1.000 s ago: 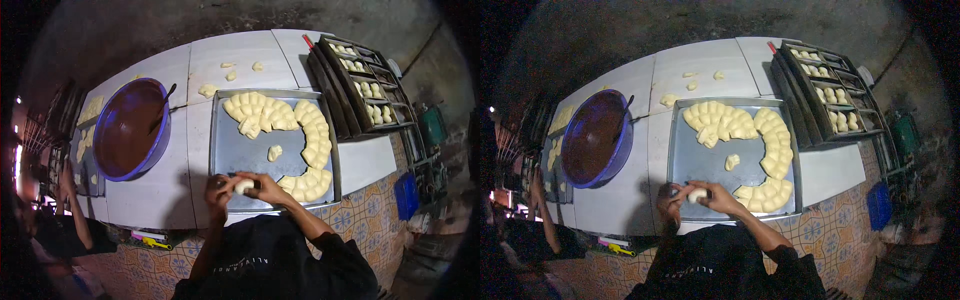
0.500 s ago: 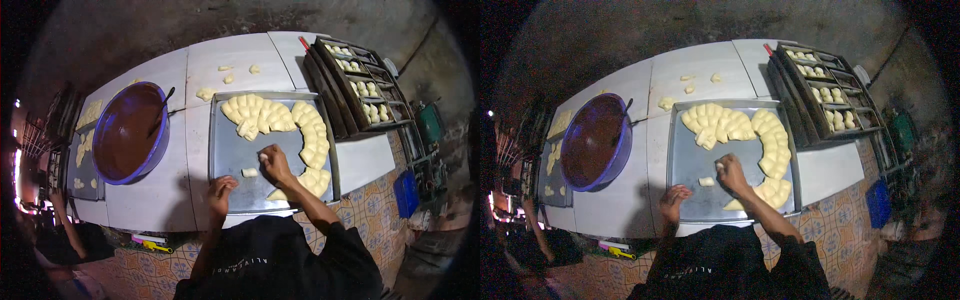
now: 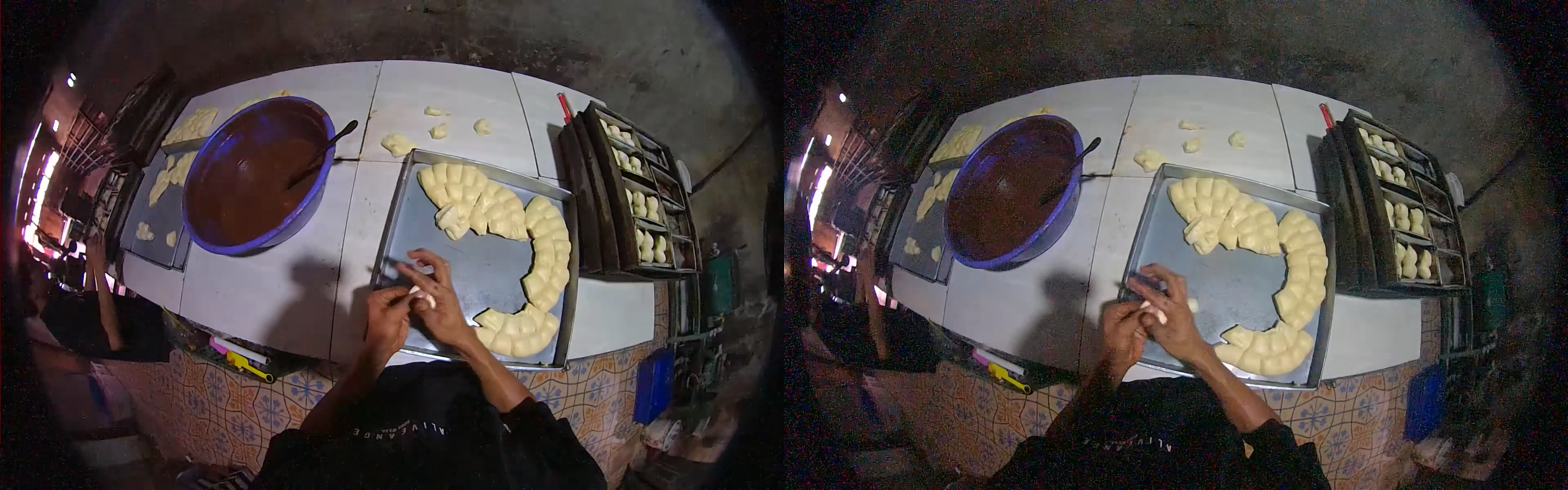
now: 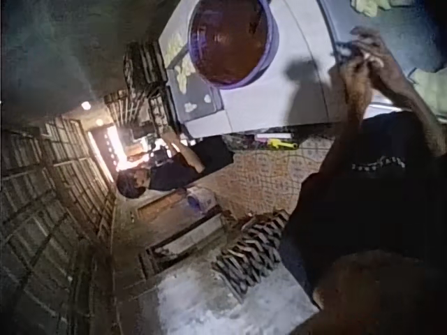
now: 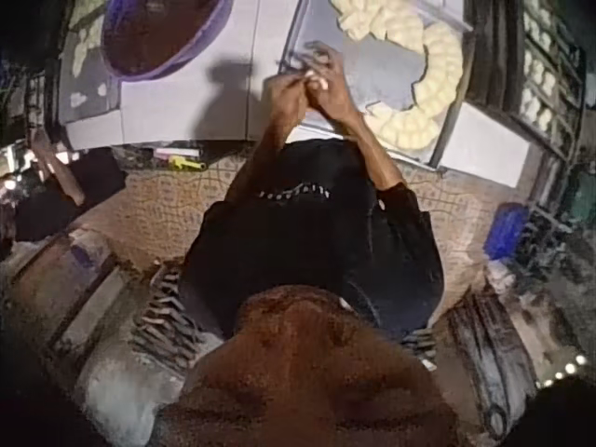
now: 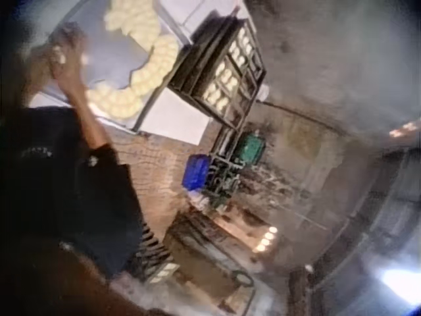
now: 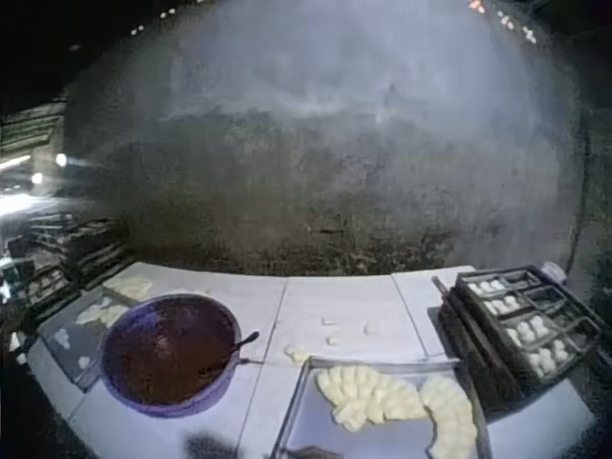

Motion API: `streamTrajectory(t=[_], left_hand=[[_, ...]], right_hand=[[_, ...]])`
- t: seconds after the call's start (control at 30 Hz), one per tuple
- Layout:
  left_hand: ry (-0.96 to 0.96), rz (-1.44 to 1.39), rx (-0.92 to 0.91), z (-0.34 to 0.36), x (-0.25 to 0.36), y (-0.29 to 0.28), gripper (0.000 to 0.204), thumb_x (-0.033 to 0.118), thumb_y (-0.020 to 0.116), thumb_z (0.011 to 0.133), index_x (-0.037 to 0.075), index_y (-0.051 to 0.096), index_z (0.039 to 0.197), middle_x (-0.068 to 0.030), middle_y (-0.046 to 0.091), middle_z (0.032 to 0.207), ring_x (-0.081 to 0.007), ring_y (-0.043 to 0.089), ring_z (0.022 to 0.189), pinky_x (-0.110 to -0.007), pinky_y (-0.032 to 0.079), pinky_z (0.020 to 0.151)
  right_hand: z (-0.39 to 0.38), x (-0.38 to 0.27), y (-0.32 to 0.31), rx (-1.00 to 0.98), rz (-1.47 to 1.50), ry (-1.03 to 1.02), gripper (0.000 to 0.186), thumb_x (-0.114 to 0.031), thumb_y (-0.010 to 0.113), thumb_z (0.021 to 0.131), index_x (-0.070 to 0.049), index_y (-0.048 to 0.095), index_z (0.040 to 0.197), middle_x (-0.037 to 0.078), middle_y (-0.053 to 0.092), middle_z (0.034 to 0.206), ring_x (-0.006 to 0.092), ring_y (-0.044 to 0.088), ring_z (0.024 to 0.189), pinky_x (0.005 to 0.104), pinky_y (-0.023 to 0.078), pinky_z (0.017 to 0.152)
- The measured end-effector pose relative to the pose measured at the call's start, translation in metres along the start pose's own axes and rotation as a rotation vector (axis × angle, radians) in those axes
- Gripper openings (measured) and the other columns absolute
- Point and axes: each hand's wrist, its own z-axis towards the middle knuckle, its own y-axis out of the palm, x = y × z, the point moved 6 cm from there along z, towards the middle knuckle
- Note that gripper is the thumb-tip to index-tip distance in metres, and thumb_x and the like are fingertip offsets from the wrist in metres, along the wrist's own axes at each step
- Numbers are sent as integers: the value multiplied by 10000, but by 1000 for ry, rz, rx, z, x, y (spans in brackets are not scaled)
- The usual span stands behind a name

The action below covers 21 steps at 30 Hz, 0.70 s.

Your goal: The person takes dough pieces from a tray, adds chocolate filling from a bowl, shapes the dough around the filling by hand, and places the filled rolls into baking tins.

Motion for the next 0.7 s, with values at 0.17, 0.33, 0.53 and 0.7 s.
streamTrajectory(t=[0.17,0.33,0.53,0.7], left_hand=[[-406,-686,-196,0,2,12,837,522,639,828,-80,373,1345,-182,519,1286,-274,537,1148,-384,439,981],[-136,-86,-521,69,103,-41,1224,891,353,681,-108,308,1388,-242,442,1367,-282,473,1229,-381,346,1054],[-106,1454,421,177,245,-176,905,689,114,929,-33,643,1066,-142,667,909,-245,616,862,-384,456,851],[-360,1367,326,173,215,-156,924,710,112,912,-19,674,990,-162,637,747,-277,594,810,-408,442,826]], right_hand=[[4,26,26,-54,530,187,850,-601,634,794,-19,381,1359,120,432,1323,261,435,1217,396,341,1024],[-7,48,26,-332,641,266,1082,-824,476,725,-101,180,1475,125,180,1468,259,331,1264,371,410,950],[-3,52,21,-154,560,384,1075,-816,553,671,-134,273,1454,57,237,1487,203,397,1207,351,431,904],[-19,86,22,-205,433,213,655,-380,569,928,-90,297,1448,57,309,1454,177,436,1178,300,424,908]])
